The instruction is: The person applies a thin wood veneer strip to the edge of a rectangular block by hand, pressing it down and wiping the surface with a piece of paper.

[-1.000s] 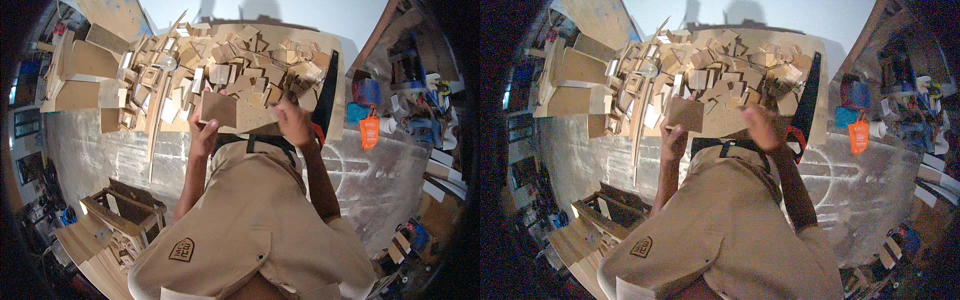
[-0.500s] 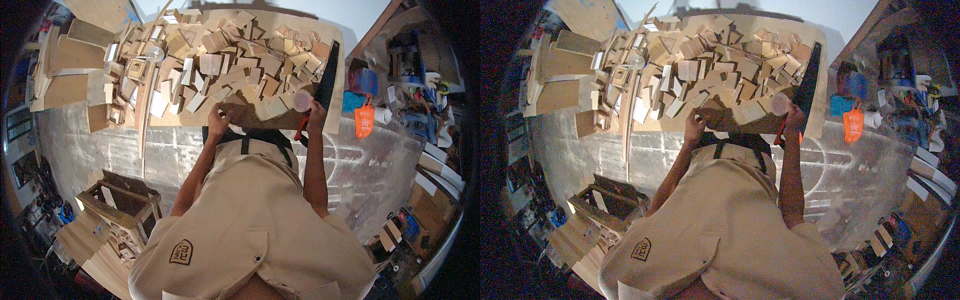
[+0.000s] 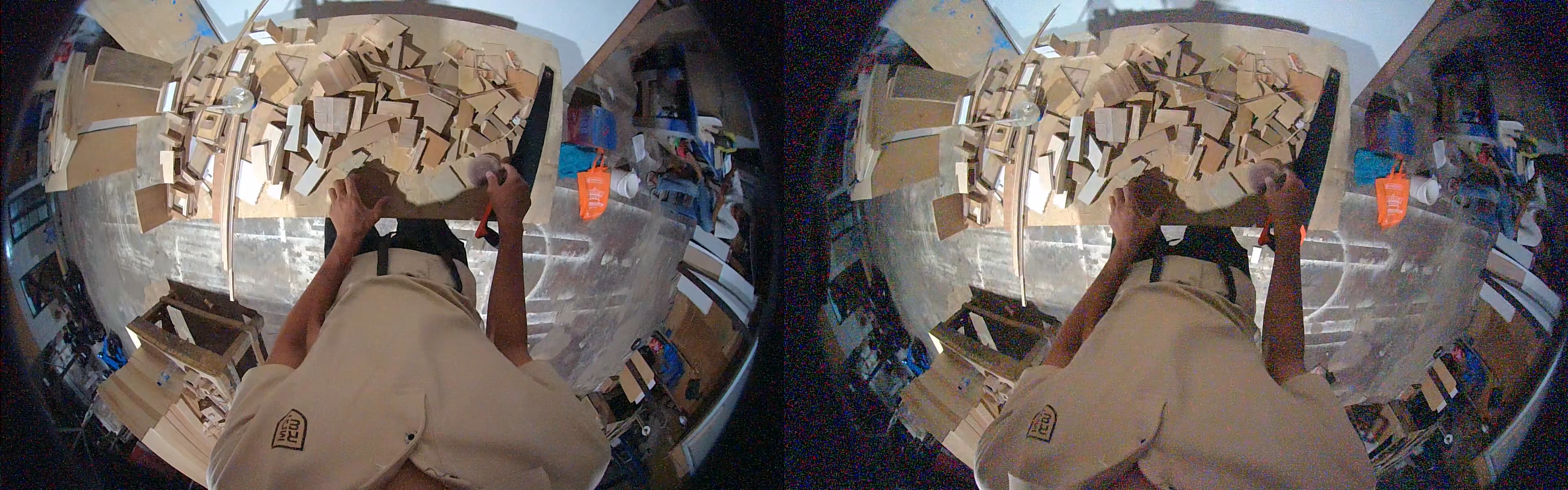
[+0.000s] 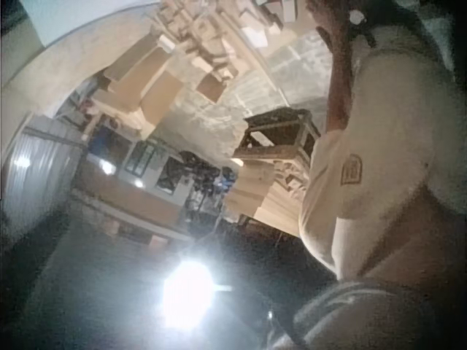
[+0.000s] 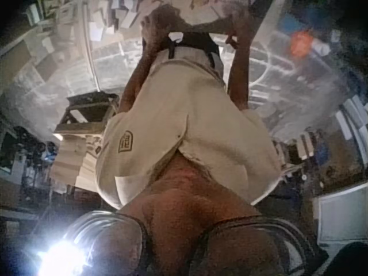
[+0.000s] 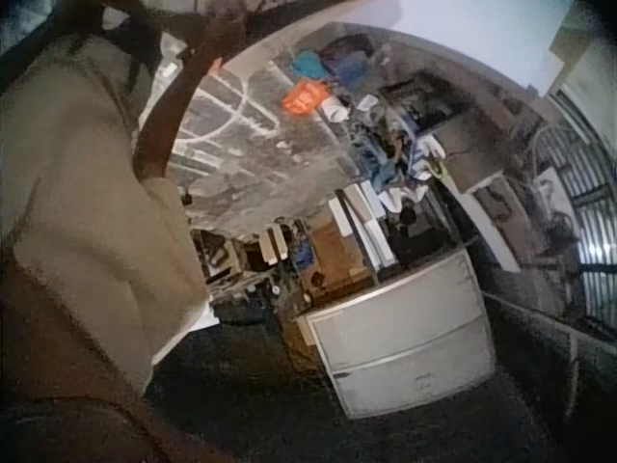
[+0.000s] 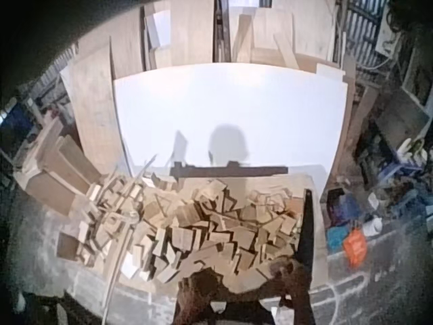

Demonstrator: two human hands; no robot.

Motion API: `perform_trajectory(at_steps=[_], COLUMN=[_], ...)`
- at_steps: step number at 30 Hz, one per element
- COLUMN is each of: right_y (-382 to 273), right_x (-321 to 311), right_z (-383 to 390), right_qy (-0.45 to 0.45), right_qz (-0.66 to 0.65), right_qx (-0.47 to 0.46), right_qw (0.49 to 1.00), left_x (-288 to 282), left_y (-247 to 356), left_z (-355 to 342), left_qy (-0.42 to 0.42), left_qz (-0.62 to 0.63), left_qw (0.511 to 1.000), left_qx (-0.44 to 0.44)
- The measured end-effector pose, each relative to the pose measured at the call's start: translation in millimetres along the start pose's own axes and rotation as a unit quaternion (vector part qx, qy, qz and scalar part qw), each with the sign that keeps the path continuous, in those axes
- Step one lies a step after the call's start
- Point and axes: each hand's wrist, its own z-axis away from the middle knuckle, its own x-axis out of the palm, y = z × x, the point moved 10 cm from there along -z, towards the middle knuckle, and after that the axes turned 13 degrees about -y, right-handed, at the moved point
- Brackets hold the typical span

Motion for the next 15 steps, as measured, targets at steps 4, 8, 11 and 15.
perform_trajectory(at_steps=[4, 8, 11, 15], right_y=[-74, -167, -184, -197], right_x=[8, 26, 46, 62], right_z=[-18, -35, -56, -59], right_qy=[-0.065, -0.07, -0.056, -0.061], right_qz=[-0.15, -0.099, -0.068, -0.075], right_qx=[-0.104, -0.187, -0.14, -0.165], right_qw=[0.981, 0.975, 0.986, 0.982], left_x=[6, 7, 4, 4], left_y=[0, 4, 2, -5], left_z=[-3, -5, -5, -5], left_qy=[-0.022, -0.044, -0.059, -0.058], left_qz=[0.04, 0.051, 0.076, 0.104], left_qw=[0.998, 0.998, 0.995, 0.991], left_qx=[-0.051, -0.015, 0.019, 0.057])
